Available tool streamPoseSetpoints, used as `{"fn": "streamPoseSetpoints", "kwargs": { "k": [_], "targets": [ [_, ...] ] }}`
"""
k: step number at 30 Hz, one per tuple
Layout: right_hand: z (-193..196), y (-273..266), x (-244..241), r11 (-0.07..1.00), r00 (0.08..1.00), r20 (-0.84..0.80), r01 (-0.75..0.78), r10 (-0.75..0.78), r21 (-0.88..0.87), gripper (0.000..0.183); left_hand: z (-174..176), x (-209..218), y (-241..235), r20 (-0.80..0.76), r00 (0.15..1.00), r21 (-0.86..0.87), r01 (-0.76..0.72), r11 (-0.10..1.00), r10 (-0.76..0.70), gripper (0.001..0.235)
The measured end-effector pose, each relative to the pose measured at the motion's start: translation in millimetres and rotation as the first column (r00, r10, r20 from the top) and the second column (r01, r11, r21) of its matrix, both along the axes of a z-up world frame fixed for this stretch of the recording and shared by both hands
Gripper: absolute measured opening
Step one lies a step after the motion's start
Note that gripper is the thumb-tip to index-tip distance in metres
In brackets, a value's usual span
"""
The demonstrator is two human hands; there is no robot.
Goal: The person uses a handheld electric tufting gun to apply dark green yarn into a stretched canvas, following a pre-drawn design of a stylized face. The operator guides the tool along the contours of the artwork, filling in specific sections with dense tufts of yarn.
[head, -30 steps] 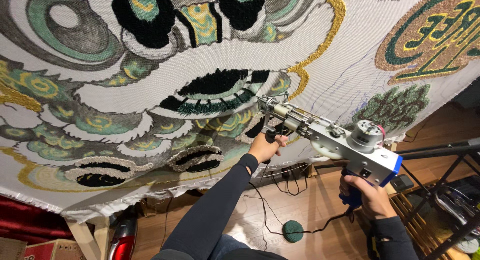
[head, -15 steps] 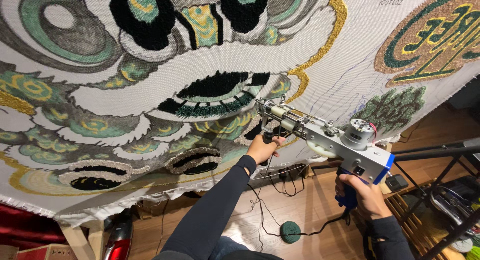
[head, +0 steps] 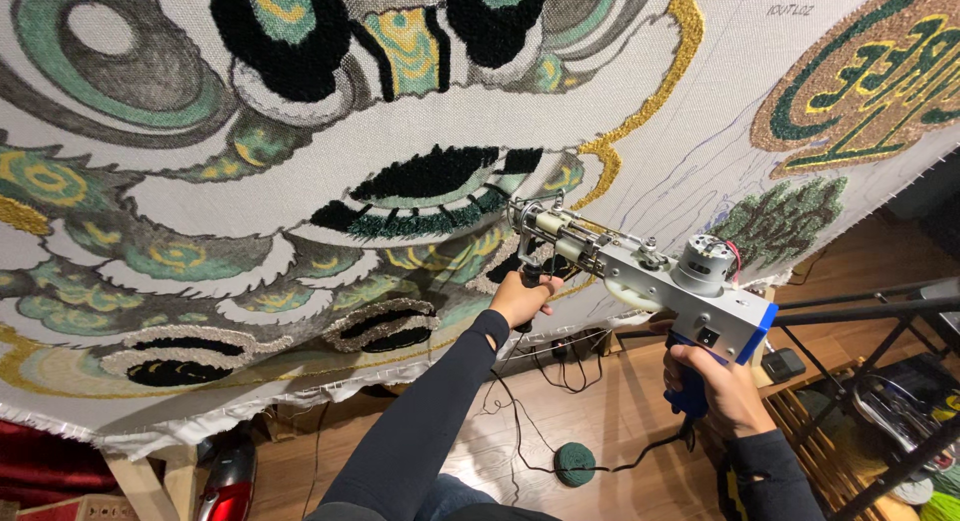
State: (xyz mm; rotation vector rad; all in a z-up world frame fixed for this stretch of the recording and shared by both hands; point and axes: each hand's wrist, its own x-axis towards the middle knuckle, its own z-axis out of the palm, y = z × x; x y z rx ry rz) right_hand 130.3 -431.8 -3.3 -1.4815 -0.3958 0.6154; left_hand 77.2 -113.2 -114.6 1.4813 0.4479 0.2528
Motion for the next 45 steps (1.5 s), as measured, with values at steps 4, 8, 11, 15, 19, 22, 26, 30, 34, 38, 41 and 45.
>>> {"fn": "streamPoseSetpoints", "kwargs": {
  "k": [4,8,11,15,19,22,26,30,34,38,41,45],
  "targets": [
    [7.2,6.5,-7.3,0.999,0.999,0.017,0.040,-0.040,-0.023,0.012,2.8,1.1,2.0,0.014,1.000,0.004,-0.010,1.000,0.010,0.024],
    [16.0,15.6,-14.0,0.998,0.998,0.035,0.055,-0.053,-0.044,0.014,2.0,3.5,7.2,0.018,1.000,0.003,-0.004,1.000,0.004,0.024],
    [19.9,23.1,-17.5,1.000,0.999,0.042,0.010,-0.010,0.000,0.013,1.5,4.5,12.7,0.014,1.000,-0.029,-0.018,0.999,0.019,0.028],
    [13.4,34.6,-19.1,0.999,0.996,0.073,0.048,-0.049,0.016,0.014,6.8,5.6,21.4,0.023,0.999,0.049,-0.049,0.998,0.048,0.031],
    [5.9,45.8,-16.8,0.996,0.962,0.269,0.070,-0.052,-0.057,0.021,20.1,-0.6,37.3,-0.058,0.995,0.088,-0.078,0.993,0.083,0.027],
    [13.5,58.9,-20.3,0.990,0.815,0.580,0.084,-0.005,-0.109,0.034,27.1,-10.1,52.1,-0.058,0.990,0.131,-0.123,0.984,0.132,0.029],
    [38.3,77.5,-26.5,0.980,0.483,0.866,0.070,0.131,-0.187,0.039,38.2,-19.6,76.0,-0.136,0.957,0.310,-0.205,0.928,0.257,0.037],
    [53.6,90.1,-28.8,0.917,0.421,0.871,0.183,0.253,-0.355,0.040,52.0,-27.6,101.3,-0.125,0.925,0.578,-0.225,0.785,0.358,0.044],
    [49.6,93.7,-27.9,0.951,0.415,0.882,0.105,0.224,-0.291,0.041,65.1,-33.3,107.4,-0.162,0.882,0.673,-0.229,0.704,0.442,0.049],
    [38.0,97.0,-19.0,0.923,0.421,0.867,0.146,0.267,-0.355,0.036,73.4,-37.8,108.8,-0.190,0.889,0.681,-0.186,0.708,0.416,0.046],
    [31.7,97.6,-16.7,0.931,0.460,0.852,0.128,0.249,-0.341,0.036,75.1,-38.5,109.3,-0.118,0.890,0.714,-0.233,0.660,0.441,0.048],
    [29.5,101.6,-17.9,0.964,0.385,0.903,0.102,0.188,-0.244,0.034,83.6,-42.0,111.4,-0.199,0.899,0.654,-0.175,0.736,0.390,0.044]
  ]
}}
